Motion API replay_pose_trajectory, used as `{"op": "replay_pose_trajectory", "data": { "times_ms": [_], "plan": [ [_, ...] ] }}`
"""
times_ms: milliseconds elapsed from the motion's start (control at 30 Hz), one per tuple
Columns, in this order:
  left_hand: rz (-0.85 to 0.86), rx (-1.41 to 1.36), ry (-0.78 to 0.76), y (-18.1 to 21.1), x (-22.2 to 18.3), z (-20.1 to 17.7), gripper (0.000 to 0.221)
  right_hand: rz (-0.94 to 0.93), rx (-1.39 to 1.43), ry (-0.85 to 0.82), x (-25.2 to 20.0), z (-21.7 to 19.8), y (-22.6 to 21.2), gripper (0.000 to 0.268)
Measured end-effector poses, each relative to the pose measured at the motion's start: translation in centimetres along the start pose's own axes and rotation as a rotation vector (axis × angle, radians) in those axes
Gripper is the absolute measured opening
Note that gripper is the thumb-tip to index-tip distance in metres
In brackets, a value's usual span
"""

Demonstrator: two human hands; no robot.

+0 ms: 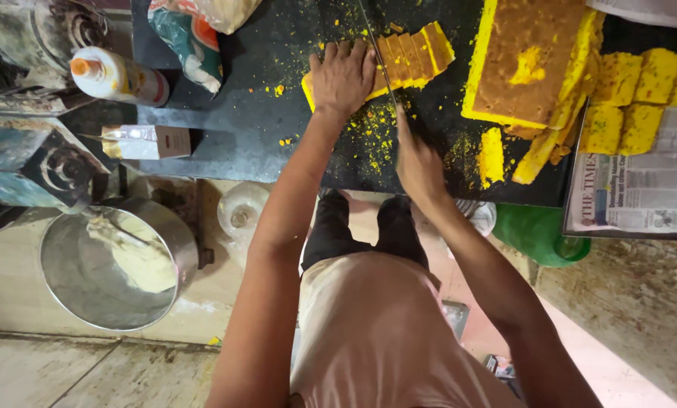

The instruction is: The person slices a large block of yellow sponge cake into rectangular portions using a long knife and then stacks the pieces.

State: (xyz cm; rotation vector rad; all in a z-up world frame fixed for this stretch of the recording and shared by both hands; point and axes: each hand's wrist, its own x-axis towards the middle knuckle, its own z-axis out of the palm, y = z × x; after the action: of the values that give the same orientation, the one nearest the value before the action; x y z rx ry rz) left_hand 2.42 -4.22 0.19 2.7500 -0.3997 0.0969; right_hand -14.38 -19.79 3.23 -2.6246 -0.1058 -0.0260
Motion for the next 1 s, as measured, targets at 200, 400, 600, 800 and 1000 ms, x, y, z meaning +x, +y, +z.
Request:
{"op": "replay_pose_trajectory", "data": {
  "times_ms": [200,400,600,800,1000],
  "plan": [
    [0.012,-0.002,0.035,0.1,0.0,-0.4,0.038,-0.049,0.002,0.054,-4.3,-1.3,-0.7,0.071],
    [0.002,-0.014,0.025,0.0,0.3,0.0,0.037,0.027,-0.026,-0.079,-3.8,-0.8,0.3,0.068],
    [-0.013,0.001,0.029,-0.1,0.0,-0.2,0.037,0.057,-0.047,-0.078,-10.3,0.6,2.0,0.071],
    [0.013,0.001,0.064,-0.5,-0.3,0.7,0.038,0.123,-0.119,-0.117,-14.1,2.0,3.5,0.074],
    [-0.014,0.006,0.031,-1.8,-1.2,-0.4,0.040,0.096,-0.029,-0.036,-6.2,0.1,0.2,0.083]
  ]
}}
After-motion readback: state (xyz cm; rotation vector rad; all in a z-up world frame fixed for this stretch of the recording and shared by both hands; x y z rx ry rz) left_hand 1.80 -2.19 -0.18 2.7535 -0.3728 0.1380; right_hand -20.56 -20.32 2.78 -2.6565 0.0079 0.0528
